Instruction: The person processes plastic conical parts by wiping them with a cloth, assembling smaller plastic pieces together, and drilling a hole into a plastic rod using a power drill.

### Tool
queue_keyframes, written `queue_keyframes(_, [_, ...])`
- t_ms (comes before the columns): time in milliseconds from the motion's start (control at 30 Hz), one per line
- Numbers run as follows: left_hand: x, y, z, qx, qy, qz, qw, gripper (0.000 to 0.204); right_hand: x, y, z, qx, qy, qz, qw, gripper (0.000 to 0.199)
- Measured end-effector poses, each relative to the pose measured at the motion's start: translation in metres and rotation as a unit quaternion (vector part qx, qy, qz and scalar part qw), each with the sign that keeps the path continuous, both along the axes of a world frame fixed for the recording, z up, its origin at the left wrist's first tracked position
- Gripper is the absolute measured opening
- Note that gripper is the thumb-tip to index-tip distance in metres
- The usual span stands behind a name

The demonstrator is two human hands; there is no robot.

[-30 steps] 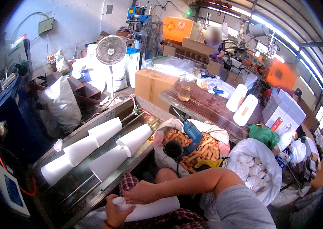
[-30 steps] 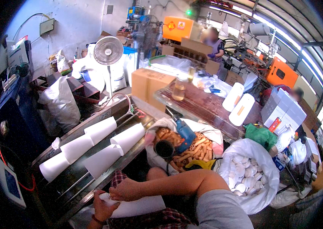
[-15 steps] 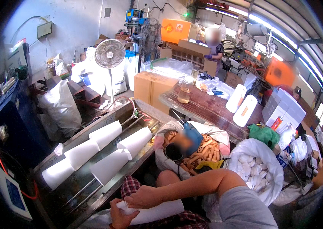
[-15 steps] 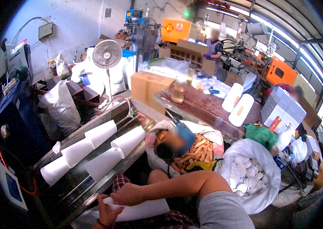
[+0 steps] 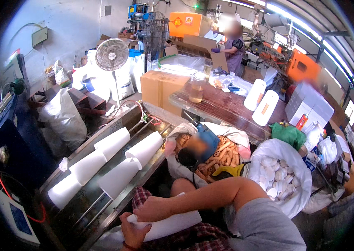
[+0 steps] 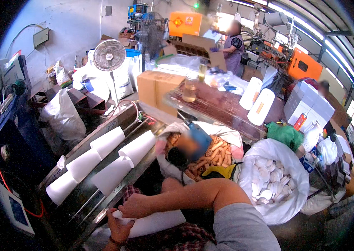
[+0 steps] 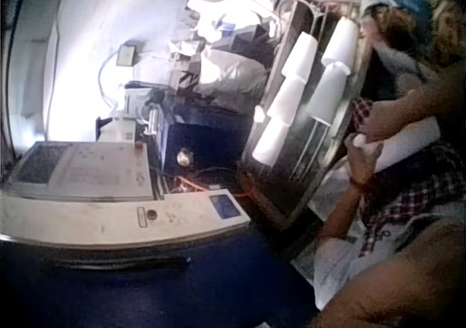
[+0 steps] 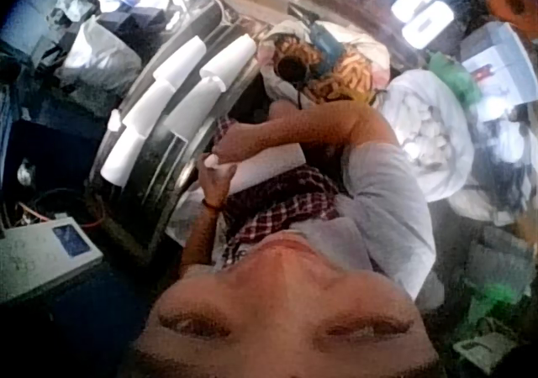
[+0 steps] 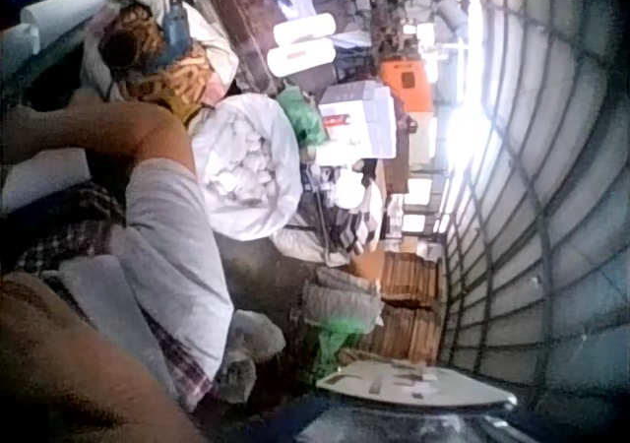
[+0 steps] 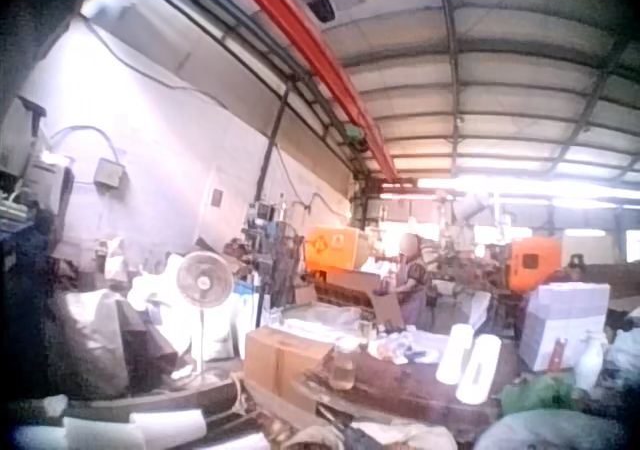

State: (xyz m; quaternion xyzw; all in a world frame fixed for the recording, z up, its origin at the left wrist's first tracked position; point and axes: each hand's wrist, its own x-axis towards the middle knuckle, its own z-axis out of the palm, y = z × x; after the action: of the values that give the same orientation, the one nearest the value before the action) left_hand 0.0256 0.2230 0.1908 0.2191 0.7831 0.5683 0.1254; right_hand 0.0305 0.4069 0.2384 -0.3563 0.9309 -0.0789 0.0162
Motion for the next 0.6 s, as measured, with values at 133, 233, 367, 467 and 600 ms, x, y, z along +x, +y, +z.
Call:
queue_keyframes(133, [0.008,-0.004,0.004,-0.080,0.063,-0.008,0.995,0.073,-0.018,0.003,-0.008,-0.229,-0.533,-0.133,0.803,0.034])
queue_keyframes(233, [0.006,-0.005,-0.002,-0.017,0.081,-0.023,0.996,0.068,-0.015,0.004,-0.022,-0.201,-0.378,-0.072,0.901,0.031])
queue_keyframes(367, [-0.001,-0.003,-0.009,-0.008,0.051,0.001,0.999,0.066,0.015,0.000,-0.010,0.043,0.118,-0.024,0.992,0.026])
queue_keyframes(467, [0.004,0.000,-0.005,0.031,0.003,0.010,0.999,0.071,0.018,0.002,-0.008,0.027,0.233,0.038,0.971,0.022])
queue_keyframes(600, [0.009,-0.001,-0.003,-0.009,0.044,0.002,0.999,0.072,0.010,-0.003,-0.004,0.008,-0.094,-0.038,0.995,0.034])
